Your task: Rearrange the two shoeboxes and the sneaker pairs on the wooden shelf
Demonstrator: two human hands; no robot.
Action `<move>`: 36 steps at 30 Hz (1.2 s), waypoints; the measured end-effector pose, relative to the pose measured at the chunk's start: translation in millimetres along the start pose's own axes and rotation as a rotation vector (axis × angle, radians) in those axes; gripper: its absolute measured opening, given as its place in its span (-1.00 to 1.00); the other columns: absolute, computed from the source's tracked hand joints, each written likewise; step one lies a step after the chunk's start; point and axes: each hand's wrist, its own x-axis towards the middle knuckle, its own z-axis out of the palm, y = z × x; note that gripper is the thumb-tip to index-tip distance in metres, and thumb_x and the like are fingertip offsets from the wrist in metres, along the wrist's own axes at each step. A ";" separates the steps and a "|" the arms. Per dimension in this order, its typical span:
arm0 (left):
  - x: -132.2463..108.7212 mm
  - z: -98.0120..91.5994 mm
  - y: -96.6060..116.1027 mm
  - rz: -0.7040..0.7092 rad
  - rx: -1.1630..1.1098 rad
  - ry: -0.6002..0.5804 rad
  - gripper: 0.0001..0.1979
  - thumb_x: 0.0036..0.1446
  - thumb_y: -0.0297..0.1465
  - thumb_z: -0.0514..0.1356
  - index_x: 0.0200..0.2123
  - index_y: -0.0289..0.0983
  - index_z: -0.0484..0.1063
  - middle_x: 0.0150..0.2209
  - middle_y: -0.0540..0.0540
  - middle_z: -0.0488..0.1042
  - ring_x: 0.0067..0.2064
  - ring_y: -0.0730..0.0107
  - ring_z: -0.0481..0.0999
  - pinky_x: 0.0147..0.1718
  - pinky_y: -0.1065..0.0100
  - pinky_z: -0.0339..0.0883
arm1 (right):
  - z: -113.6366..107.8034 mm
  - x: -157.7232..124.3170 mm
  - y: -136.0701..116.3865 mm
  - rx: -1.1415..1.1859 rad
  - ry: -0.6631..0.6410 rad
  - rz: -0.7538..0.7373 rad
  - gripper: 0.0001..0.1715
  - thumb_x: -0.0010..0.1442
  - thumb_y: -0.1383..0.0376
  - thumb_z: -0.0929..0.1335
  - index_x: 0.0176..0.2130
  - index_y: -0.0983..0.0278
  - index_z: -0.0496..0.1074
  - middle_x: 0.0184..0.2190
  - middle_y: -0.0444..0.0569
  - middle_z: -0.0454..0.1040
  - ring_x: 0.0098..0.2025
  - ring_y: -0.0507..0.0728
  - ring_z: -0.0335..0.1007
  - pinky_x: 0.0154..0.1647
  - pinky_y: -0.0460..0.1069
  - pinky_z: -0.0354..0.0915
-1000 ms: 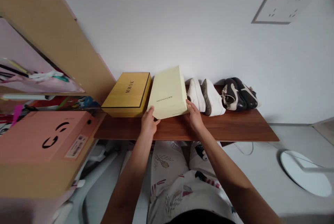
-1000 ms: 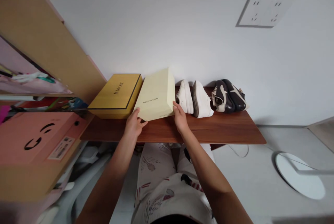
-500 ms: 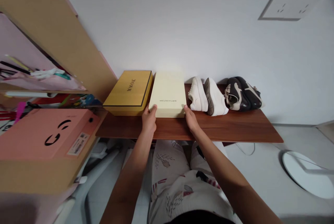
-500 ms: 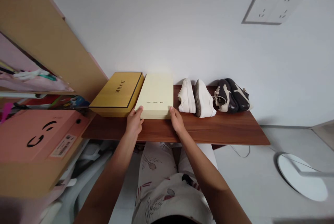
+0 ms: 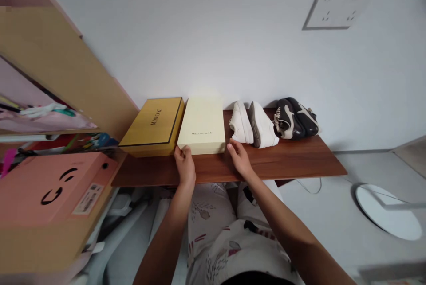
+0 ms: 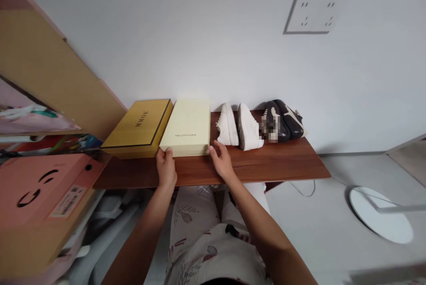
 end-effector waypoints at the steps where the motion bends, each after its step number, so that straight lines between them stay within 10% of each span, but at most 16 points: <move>1: -8.7 1.1 -6.7 0.040 0.038 0.065 -0.51 0.27 -0.15 0.09 0.18 -0.23 0.18 0.20 -0.29 0.33 0.23 0.27 0.35 0.19 0.29 0.21 | -12.3 -3.7 -0.5 -0.013 -0.001 -0.040 -0.45 0.10 -0.08 0.41 -0.03 0.17 0.50 0.05 0.02 0.49 0.09 0.21 0.38 0.23 0.13 0.19; 7: -63.4 15.9 -28.6 0.250 0.209 0.187 -0.51 0.29 -0.28 0.07 0.24 -0.25 0.09 0.13 -0.29 0.32 0.16 0.27 0.38 0.20 0.19 0.19 | -94.7 -3.6 1.3 -0.060 0.341 -0.244 -0.52 0.15 -0.11 0.35 -0.22 0.24 0.41 -0.27 -0.04 0.46 -0.18 0.14 0.37 0.01 0.09 0.29; 13: -86.7 88.7 -26.3 0.394 0.256 -0.170 -0.65 0.27 -0.36 0.08 0.12 -0.24 0.30 -0.03 -0.23 0.44 0.02 0.24 0.47 0.07 0.14 0.35 | -145.8 36.3 10.1 -0.167 0.601 -0.333 -0.44 0.22 -0.15 0.25 -0.13 0.27 0.29 -0.20 -0.01 0.37 -0.18 0.09 0.32 -0.08 0.02 0.27; 20: -59.8 170.7 -38.5 0.303 0.317 -0.151 -0.19 0.10 -0.25 0.31 0.31 -0.32 0.04 0.31 -0.44 0.12 0.36 -0.05 0.11 0.27 -0.03 0.09 | -156.5 54.7 23.8 -0.310 0.425 -0.199 -0.25 0.16 -0.17 0.26 0.07 0.33 0.29 0.00 0.18 0.41 -0.02 0.20 0.38 0.04 0.08 0.28; 27: -33.2 175.2 -34.3 0.075 0.266 -0.252 -0.13 -0.04 -0.20 0.42 0.24 -0.37 0.12 0.18 -0.40 0.33 0.23 0.02 0.34 0.18 0.09 0.23 | -160.1 55.4 23.6 -0.545 0.255 -0.057 -0.19 -0.02 -0.21 0.40 0.00 0.30 0.42 -0.13 0.14 0.52 -0.07 0.27 0.41 0.03 0.12 0.28; 36: -18.2 179.0 -0.9 -0.014 0.383 -0.402 -0.36 -0.15 -0.25 0.48 -0.04 -0.30 0.31 -0.13 -0.20 0.52 -0.04 0.09 0.52 -0.03 0.15 0.37 | -167.9 73.1 9.9 -0.228 -0.101 -0.062 -0.29 -0.18 -0.12 0.52 -0.20 0.26 0.33 -0.40 -0.11 0.48 -0.38 0.08 0.35 -0.30 -0.02 0.33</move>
